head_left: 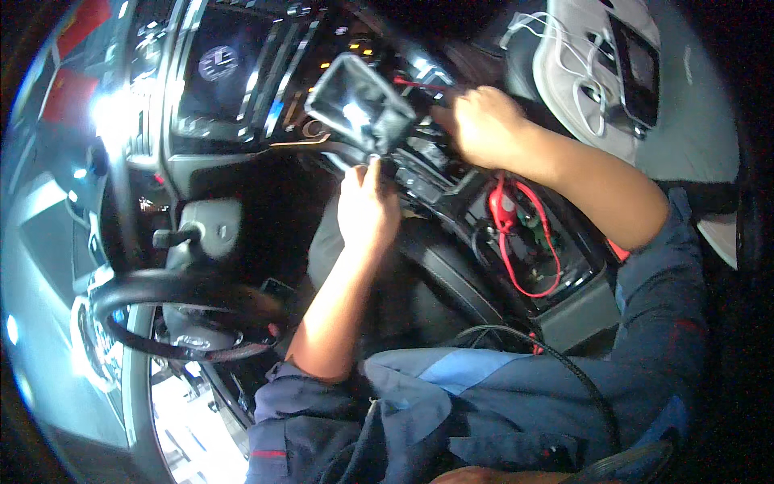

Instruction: The person works on the center console of a car, using a blue pry tool to remove a trim panel near the gear shifter. They then handle exposed wires and connectors, appearing to install or repair an electronic component. The person also briefly adjusts the head-mounted camera during the task.

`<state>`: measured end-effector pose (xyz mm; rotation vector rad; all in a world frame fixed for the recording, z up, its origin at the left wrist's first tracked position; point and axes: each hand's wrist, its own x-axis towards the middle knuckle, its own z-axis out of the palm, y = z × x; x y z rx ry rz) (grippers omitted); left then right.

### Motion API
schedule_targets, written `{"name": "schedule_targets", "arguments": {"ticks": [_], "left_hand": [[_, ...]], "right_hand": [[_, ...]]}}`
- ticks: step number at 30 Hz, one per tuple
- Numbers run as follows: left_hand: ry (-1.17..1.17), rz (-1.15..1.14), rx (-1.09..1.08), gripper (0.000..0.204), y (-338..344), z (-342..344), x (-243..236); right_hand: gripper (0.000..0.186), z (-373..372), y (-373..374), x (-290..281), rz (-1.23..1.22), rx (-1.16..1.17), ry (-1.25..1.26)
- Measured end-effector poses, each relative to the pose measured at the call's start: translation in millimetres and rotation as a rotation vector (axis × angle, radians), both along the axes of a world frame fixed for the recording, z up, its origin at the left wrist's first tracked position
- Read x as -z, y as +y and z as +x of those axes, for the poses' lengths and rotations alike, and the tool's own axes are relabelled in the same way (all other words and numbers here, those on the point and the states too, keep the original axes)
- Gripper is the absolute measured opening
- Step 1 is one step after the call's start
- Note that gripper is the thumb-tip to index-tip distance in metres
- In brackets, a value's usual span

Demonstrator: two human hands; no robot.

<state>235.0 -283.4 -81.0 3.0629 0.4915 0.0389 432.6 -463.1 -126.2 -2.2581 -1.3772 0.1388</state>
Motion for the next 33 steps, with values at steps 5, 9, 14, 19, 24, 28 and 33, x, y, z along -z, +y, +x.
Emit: {"name": "schedule_targets", "arguments": {"ticks": [5, 9, 14, 19, 24, 28, 33], "left_hand": [[0.3, -0.128, -0.188, 0.064, 6.7, 2.4, -19.1], [0.436, -0.171, -0.248, 0.068, 15.1, 6.7, -28.0], [0.456, -0.227, -0.272, 0.068, 21.9, 5.6, -26.4], [0.236, -0.206, -0.181, 0.062, 16.2, -3.4, -21.0], [-0.037, 0.019, 0.104, 0.05, -1.2, 4.1, -2.3], [0.072, 0.125, 0.173, 0.044, -7.3, 30.6, 4.6], [0.378, 0.092, 0.052, 0.038, -5.4, 66.0, 3.0]], "right_hand": [[0.022, -0.3, -1.2, 7.0, 0.038, 0.063, -0.039], [0.019, 3.0, -2.5, 11.3, 0.093, 0.023, 0.055], [0.027, 5.3, 0.3, 12.3, -0.067, 0.056, 0.068], [0.047, 7.4, 3.2, 11.0, -0.224, -0.03, 0.1], [0.024, 1.2, 0.7, 11.2, -0.064, -0.02, -0.002], [0.029, -1.8, 3.5, 7.2, -0.154, 0.005, 0.079], [0.028, 0.1, 0.8, -0.5, -0.08, -0.029, 0.075]]}}
